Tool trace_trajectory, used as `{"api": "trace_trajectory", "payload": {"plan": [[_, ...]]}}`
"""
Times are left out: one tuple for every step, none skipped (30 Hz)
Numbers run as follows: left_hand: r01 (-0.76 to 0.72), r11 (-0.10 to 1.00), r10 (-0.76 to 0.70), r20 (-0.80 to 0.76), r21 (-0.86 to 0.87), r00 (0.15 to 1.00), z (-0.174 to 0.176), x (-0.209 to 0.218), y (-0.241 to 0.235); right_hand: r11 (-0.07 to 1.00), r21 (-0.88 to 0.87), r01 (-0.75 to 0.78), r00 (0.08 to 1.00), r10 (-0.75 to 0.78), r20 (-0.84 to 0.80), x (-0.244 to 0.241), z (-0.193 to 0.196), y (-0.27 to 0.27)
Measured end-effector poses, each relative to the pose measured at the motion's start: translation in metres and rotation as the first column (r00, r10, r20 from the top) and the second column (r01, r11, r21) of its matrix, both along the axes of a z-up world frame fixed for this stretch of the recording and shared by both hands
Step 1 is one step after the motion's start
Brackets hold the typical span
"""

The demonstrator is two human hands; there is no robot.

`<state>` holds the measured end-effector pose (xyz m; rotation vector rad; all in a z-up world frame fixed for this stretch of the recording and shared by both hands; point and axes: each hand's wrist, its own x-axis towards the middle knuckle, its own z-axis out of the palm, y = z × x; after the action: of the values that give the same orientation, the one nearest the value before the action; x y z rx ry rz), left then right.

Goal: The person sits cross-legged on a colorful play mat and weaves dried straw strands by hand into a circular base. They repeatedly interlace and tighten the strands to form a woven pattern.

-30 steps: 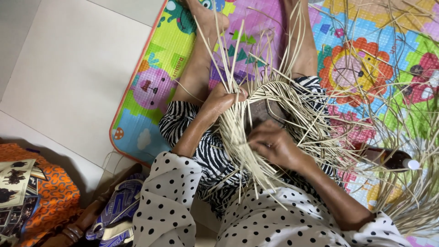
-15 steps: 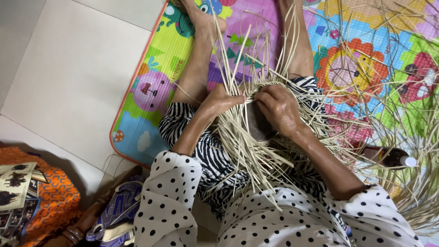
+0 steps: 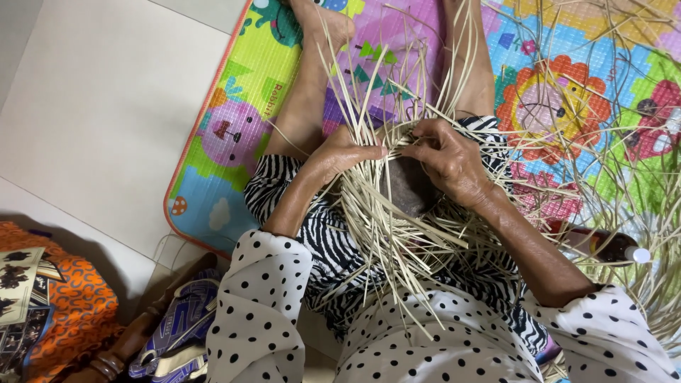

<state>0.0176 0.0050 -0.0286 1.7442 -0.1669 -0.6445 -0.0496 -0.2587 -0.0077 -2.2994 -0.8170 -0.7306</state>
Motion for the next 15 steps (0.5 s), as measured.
{"api": "trace_trajectory", "payload": {"plan": [[-0.007, 1.0, 0.007, -0.01, 0.008, 1.0, 0.003, 0.001, -0.001, 1.0, -0.002, 0.008, 1.0, -0.008, 0.027, 0.002, -0.003, -0.001], [-0.014, 1.0, 0.015, -0.02, 0.017, 1.0, 0.005, 0.001, -0.002, 1.0, -0.005, 0.016, 0.998, -0.016, 0.054, 0.004, -0.005, -0.002], [-0.015, 1.0, 0.015, -0.02, 0.015, 1.0, 0.009, 0.001, -0.001, 1.0, -0.007, 0.016, 0.998, -0.015, 0.055, 0.001, 0.005, 0.001], [-0.024, 0.999, 0.025, -0.029, 0.024, 0.999, 0.012, 0.0, -0.001, 0.999, -0.038, 0.021, 0.997, -0.018, 0.075, -0.003, 0.015, 0.004], [-0.035, 0.999, 0.036, -0.038, 0.035, 0.999, 0.015, 0.0, 0.001, 0.997, -0.069, 0.025, 0.995, -0.019, 0.096, -0.006, 0.025, 0.007], [-0.037, 0.999, 0.038, -0.037, 0.034, 0.999, 0.018, -0.001, 0.003, 0.997, -0.07, 0.023, 0.995, -0.016, 0.097, -0.003, 0.016, 0.005], [-0.049, 0.998, 0.051, -0.049, 0.046, 0.997, 0.021, -0.004, 0.005, 0.992, -0.111, 0.057, 0.993, -0.045, 0.105, -0.002, 0.006, 0.004], [-0.06, 0.997, 0.064, -0.061, 0.058, 0.996, 0.024, -0.006, 0.007, 0.984, -0.151, 0.09, 0.991, -0.073, 0.115, -0.002, -0.003, 0.002], [-0.06, 0.997, 0.064, -0.061, 0.058, 0.996, 0.027, -0.006, 0.007, 0.984, -0.151, 0.09, 0.991, -0.073, 0.115, -0.004, -0.001, 0.005], [-0.069, 0.995, 0.074, -0.071, 0.069, 0.995, 0.03, -0.006, 0.006, 0.98, -0.167, 0.105, 0.99, -0.087, 0.111, -0.006, 0.002, 0.007], [-0.073, 0.994, 0.079, -0.079, 0.079, 0.994, 0.033, -0.006, 0.004, 0.975, -0.184, 0.123, 0.989, -0.105, 0.108, -0.008, 0.005, 0.008], [-0.069, 0.995, 0.076, -0.079, 0.078, 0.994, 0.033, -0.005, 0.004, 0.974, -0.185, 0.127, 0.988, -0.108, 0.108, -0.008, 0.004, 0.009], [-0.087, 0.992, 0.095, -0.083, 0.093, 0.992, 0.032, -0.005, 0.005, 0.971, -0.199, 0.136, 0.987, -0.116, 0.108, -0.008, 0.002, 0.01], [-0.105, 0.989, 0.114, -0.086, 0.108, 0.99, 0.031, -0.005, 0.006, 0.966, -0.212, 0.145, 0.986, -0.125, 0.108, -0.009, 0.001, 0.011], [-0.103, 0.989, 0.113, -0.086, 0.107, 0.99, 0.03, -0.005, 0.006, 0.966, -0.212, 0.147, 0.986, -0.126, 0.109, -0.008, 0.001, 0.011]]}}
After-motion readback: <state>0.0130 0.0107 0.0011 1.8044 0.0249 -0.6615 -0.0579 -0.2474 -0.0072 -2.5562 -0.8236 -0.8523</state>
